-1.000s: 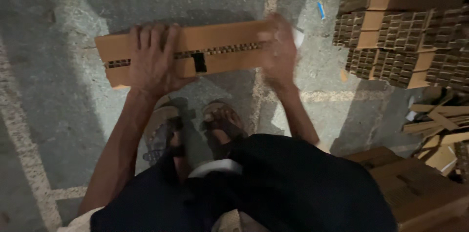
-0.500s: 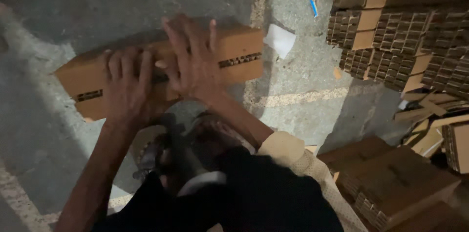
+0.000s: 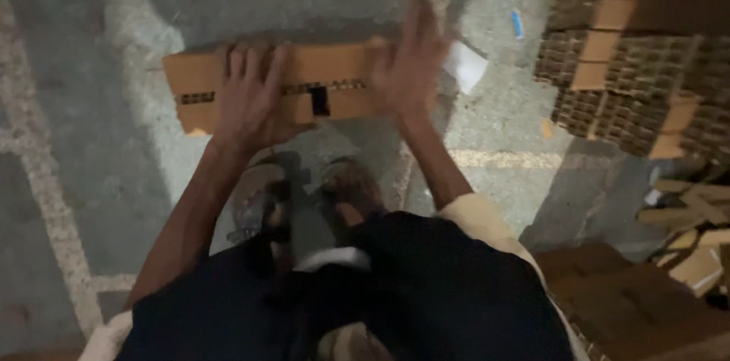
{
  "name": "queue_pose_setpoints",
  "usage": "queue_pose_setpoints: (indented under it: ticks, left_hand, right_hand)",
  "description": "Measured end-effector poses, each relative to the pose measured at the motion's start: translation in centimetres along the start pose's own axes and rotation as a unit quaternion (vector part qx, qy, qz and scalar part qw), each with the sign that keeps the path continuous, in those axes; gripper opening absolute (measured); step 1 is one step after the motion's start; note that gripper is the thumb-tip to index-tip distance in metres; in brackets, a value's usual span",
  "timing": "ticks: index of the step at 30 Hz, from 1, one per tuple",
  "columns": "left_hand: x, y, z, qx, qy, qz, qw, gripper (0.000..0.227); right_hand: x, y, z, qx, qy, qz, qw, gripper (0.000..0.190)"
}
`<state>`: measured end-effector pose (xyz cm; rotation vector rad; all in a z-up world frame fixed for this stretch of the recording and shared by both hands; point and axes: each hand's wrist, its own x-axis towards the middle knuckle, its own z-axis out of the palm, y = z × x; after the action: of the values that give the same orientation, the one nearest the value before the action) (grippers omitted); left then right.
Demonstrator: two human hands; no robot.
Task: The person assembles flat cardboard boxes by hand on a warehouse floor. They fold the side flaps inward, tuck the end flaps into slots, and press the seams to form rectangular boxes. The person repeats this process for multiple boxes.
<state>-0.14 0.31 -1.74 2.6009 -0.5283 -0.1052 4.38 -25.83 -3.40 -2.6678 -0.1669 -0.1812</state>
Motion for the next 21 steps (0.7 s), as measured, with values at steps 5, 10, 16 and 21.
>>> queue_pose_setpoints:
  ticks: [5,10,16,21]
  left_hand:
    - [0.2,0.1,-0.2,0.01,-0.011,-0.015,1.0,0.123]
    - [0.5,-0.1,0.2,-0.01,0.004,-0.014,1.0,0.12]
    - [0.3,0.8,-1.4,0.01,0.013,0.002,1.0,0.115]
    - [-0.4,0.4,-0.6,0.018,-0.016,-0.019,1.0,0.118]
  right_hand:
    - [0.1,1.4,0.3,-0.065,-0.031,0.0,0.997,0.055]
    - [0.3,1.8,0.2,-0.094,-0.058,0.018,0.994,0.06]
    - [0.5,2.9,0.6,-0.114,0.041,-0.024,0.992,0.064]
    - [-1.0,6.9,-0.7,-0.032,0.001,0.115,0.993,0.067]
